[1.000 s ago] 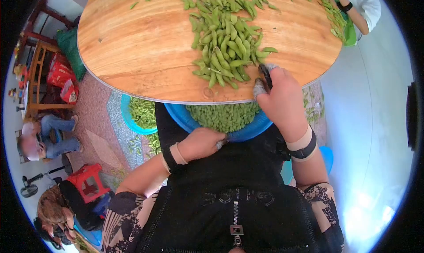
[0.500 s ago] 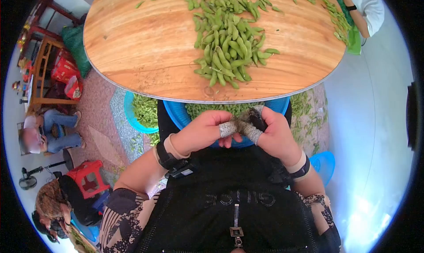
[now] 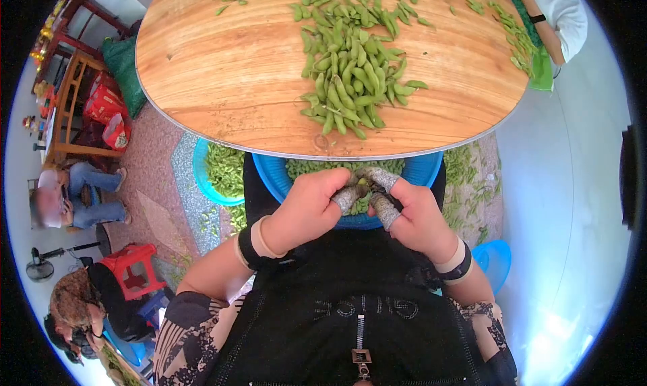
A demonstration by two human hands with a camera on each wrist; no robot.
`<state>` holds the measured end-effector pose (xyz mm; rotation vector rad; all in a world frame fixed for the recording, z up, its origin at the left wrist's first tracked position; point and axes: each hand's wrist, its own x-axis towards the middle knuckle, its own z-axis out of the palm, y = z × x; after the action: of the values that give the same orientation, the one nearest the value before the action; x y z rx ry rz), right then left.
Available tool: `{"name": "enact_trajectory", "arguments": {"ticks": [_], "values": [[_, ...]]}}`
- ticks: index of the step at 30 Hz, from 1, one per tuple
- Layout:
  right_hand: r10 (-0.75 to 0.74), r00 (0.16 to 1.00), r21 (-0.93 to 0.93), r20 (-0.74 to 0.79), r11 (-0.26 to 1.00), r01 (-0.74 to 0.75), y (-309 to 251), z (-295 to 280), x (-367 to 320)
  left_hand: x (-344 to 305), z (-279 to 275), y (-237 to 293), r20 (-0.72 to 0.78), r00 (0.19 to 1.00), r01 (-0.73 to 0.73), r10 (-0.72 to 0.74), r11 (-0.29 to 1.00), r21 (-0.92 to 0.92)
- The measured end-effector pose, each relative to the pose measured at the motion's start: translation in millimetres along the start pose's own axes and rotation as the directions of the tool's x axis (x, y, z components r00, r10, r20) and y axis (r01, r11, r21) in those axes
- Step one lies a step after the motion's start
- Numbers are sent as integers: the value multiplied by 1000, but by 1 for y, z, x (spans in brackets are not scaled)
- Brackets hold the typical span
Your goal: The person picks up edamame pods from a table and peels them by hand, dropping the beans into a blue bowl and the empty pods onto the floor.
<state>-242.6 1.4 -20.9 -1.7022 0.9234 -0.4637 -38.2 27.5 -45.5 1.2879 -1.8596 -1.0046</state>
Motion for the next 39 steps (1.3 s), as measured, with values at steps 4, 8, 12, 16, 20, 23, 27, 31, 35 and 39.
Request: {"name": "enact_trajectory", "arguments": {"ticks": [4,8,12,16,20,23,27,31,35,39], "values": [[215,969,309,119,920,-242,1,-6,0,-1,-4,5,-19,990,-129,138,959,251],[179,930,790,320,491,-366,-3,-10,-1,-2,-7,9,245,938,346,-245,661,-665],[-287,953,246,-93,921,301,14,5,2,-2,2,4,447,894,444,6,-127,-887],[-229,970,-479,-78,862,165,8,-4,2,3,4,-10,434,848,503,-304,206,-839],[-122,976,-298,-179,952,64,17,1,5,3,-3,-8,376,848,523,-373,474,-708],[-105,978,-33,-177,994,101,12,6,10,3,-3,-7,372,873,488,-317,557,-672],[-126,979,-110,-160,988,109,12,4,16,-8,-7,-14,402,853,508,-332,356,-784],[-304,944,-404,-131,886,229,4,-9,18,-31,-38,-17,159,871,432,-465,568,-701],[-264,928,-468,-262,876,117,-11,-36,30,-71,-69,-54,-22,853,458,-522,767,-450],[-277,863,-579,-423,815,-22,-10,-56,71,-79,-82,-54,-507,777,538,-372,811,229]]}}
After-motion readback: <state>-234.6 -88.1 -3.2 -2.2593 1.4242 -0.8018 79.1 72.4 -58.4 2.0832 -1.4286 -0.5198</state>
